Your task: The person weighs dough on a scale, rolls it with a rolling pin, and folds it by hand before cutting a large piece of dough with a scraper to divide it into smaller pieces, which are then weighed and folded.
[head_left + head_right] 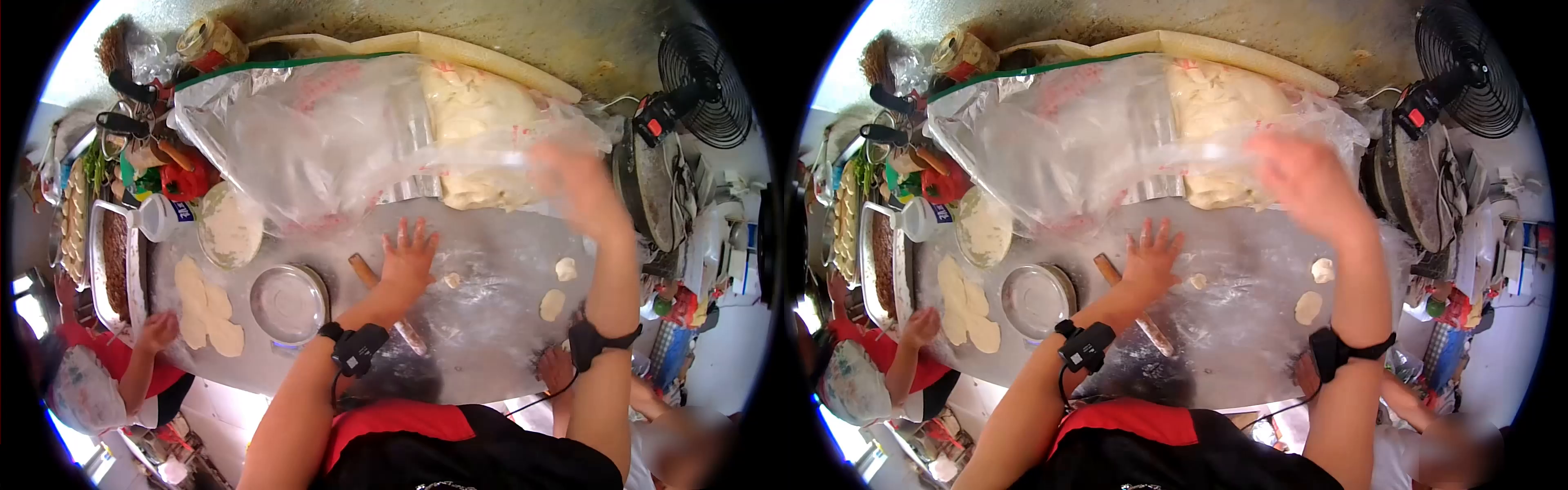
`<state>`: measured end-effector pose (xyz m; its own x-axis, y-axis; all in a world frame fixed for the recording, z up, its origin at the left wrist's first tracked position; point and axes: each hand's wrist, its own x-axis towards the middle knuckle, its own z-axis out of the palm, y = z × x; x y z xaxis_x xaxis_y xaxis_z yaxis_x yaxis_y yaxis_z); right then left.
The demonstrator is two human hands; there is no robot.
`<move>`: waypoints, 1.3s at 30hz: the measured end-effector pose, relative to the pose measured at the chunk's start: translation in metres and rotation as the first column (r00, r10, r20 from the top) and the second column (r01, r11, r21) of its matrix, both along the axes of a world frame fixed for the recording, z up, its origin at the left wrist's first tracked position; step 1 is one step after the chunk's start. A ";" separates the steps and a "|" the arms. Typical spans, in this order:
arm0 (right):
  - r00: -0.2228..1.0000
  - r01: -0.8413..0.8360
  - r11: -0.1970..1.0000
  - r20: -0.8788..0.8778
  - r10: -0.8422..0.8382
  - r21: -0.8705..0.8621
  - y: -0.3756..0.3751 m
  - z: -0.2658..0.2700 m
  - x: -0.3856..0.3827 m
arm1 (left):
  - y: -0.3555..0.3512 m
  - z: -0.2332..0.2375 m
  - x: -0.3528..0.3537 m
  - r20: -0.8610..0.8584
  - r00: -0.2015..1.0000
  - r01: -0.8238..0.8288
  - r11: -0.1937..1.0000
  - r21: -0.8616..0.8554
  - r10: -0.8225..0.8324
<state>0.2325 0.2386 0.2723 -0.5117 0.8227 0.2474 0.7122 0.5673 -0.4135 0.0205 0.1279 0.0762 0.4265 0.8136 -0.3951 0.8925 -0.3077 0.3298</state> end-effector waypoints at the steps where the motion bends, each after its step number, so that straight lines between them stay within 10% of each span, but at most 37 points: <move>1: 0.988 -0.012 0.985 0.148 0.038 -0.174 -0.008 -0.016 0.009 | 0.000 0.000 0.000 -0.006 1.000 -0.001 1.000 0.002 0.001; 5: 0.876 0.107 0.923 0.474 0.087 -0.369 -0.015 -0.058 0.036 | 0.001 -0.003 0.000 0.002 1.000 -0.009 1.000 -0.005 0.009; 20: 0.812 0.344 0.905 0.403 -0.421 0.252 0.089 -0.117 0.123 | -0.002 -0.007 -0.001 0.013 1.000 0.002 0.998 0.059 -0.003; 23: 0.709 0.614 0.754 0.258 -0.657 0.234 0.103 -0.093 0.122 | -0.003 -0.008 -0.001 0.009 1.000 -0.004 0.999 0.050 0.004; 29: 0.830 0.503 0.811 0.095 -0.550 0.298 0.059 -0.083 0.104 | 0.001 -0.005 0.001 -0.009 1.000 -0.011 1.000 -0.009 0.011; 32: 0.766 0.564 0.779 -0.178 -0.617 -0.273 0.015 -0.075 0.105 | -0.001 -0.005 0.000 0.007 1.000 -0.008 0.999 0.045 0.008; 35: 0.367 0.231 0.594 -0.496 -0.787 -0.771 -0.011 -0.088 0.101 | 0.000 -0.002 0.000 0.041 0.999 -0.029 1.000 0.012 0.028; 39: 0.294 0.237 0.439 -0.367 -0.883 -0.866 0.013 -0.147 0.121 | 0.010 0.009 0.004 0.169 0.976 -0.155 0.983 0.103 0.137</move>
